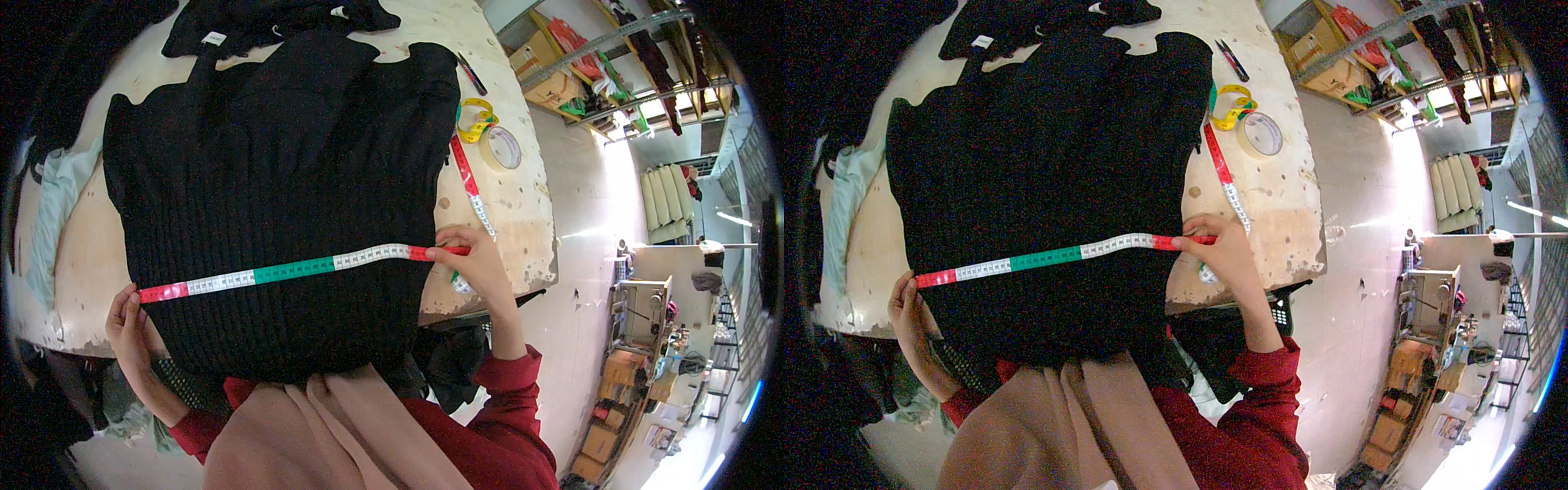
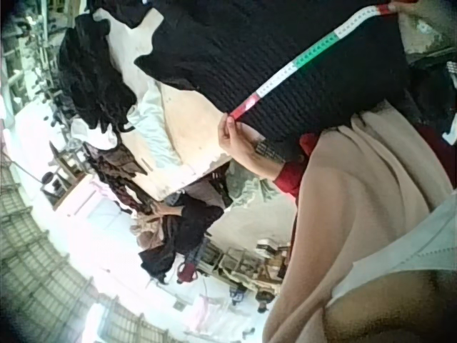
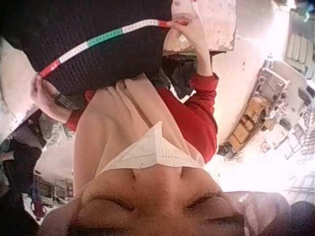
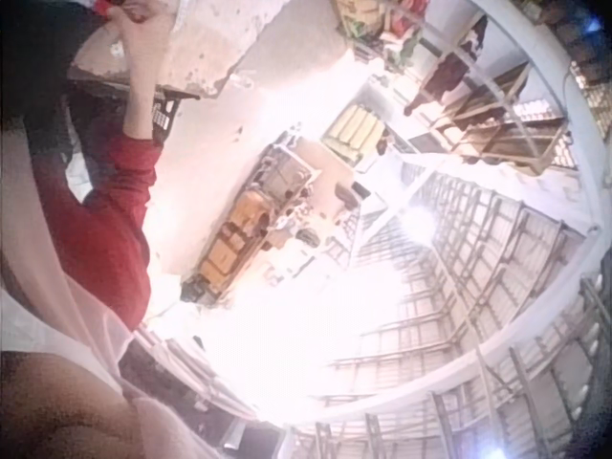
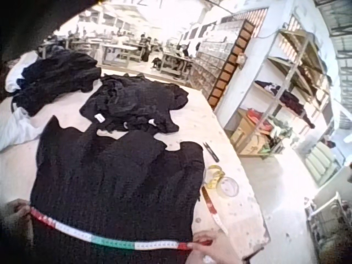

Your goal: The person lays a black sweater flat on a worktable, smooths it, and uses a measuring tape and pen to mark measurements on the garment. The person then folds the sweater and places it aside.

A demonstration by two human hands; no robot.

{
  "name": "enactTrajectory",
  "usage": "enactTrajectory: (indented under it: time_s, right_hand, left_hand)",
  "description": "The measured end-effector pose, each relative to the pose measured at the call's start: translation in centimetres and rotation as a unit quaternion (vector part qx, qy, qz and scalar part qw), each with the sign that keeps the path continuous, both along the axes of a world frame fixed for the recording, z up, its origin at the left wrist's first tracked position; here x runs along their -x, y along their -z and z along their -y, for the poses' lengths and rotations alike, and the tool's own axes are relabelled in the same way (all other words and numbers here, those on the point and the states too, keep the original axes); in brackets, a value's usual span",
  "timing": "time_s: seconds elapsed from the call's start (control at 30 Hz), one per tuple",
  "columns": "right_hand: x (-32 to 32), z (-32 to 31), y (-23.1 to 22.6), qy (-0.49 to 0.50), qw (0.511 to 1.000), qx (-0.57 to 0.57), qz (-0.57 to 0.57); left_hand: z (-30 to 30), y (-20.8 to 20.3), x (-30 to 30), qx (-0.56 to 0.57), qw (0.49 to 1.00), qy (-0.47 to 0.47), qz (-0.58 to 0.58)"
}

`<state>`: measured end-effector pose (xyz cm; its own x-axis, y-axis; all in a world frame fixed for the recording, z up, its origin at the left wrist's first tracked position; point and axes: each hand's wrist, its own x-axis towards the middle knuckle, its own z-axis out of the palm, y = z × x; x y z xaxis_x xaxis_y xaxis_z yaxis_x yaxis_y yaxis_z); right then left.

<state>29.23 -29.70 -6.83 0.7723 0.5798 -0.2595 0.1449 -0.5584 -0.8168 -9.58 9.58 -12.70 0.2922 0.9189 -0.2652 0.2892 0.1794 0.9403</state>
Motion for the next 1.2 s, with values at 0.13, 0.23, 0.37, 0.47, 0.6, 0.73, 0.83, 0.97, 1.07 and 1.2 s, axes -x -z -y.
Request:
enactTrajectory:
  time_s: [0.13, 0.23, 0.37, 0.47, 0.6, 0.73, 0.83, 0.97, 1.07, 1.2]
  right_hand:
    - [0.9, -0.7, -0.3, -0.040, 0.992, 0.073, 0.090]
    - [1.1, -0.6, -0.9, -0.016, 1.000, 0.005, 0.016]
    - [-0.8, 0.7, -1.6, 0.021, 0.984, -0.073, -0.160]
    - [-0.6, 0.4, -1.1, 0.035, 0.980, -0.091, -0.175]
    - [-0.7, 0.9, -1.0, 0.018, 0.966, -0.130, -0.225]
    - [-1.4, 1.5, -0.4, -0.011, 0.956, -0.159, -0.245]
    - [-1.3, 1.5, -0.5, -0.008, 0.959, -0.140, -0.247]
    - [-1.2, 1.6, -0.9, 0.002, 0.958, -0.136, -0.252]
    - [-1.2, 1.6, -0.8, 0.001, 0.955, -0.145, -0.260]
    - [-1.3, 1.8, -0.6, -0.003, 0.957, -0.142, -0.253]
  left_hand:
    - [-0.2, 0.2, 0.7, -0.001, 1.000, 0.012, 0.024]
    - [-0.4, 0.5, 0.9, 0.010, 0.999, 0.026, 0.040]
    - [0.1, 0.8, 0.5, -0.005, 0.998, 0.002, 0.059]
    - [-0.4, 1.4, 0.7, 0.004, 0.997, -0.004, 0.079]
    - [-0.6, 1.5, 1.1, 0.016, 0.997, -0.013, 0.072]
    - [-1.1, 1.4, 1.5, 0.009, 0.998, 0.020, 0.067]
    - [-1.2, 1.6, 1.5, 0.012, 0.997, 0.006, 0.075]
    - [-1.0, 1.3, 1.0, 0.003, 0.998, 0.008, 0.068]
    - [-1.2, 1.4, 1.3, 0.012, 0.998, 0.000, 0.066]
    - [-0.6, 1.0, 1.0, 0.003, 0.995, 0.002, 0.103]
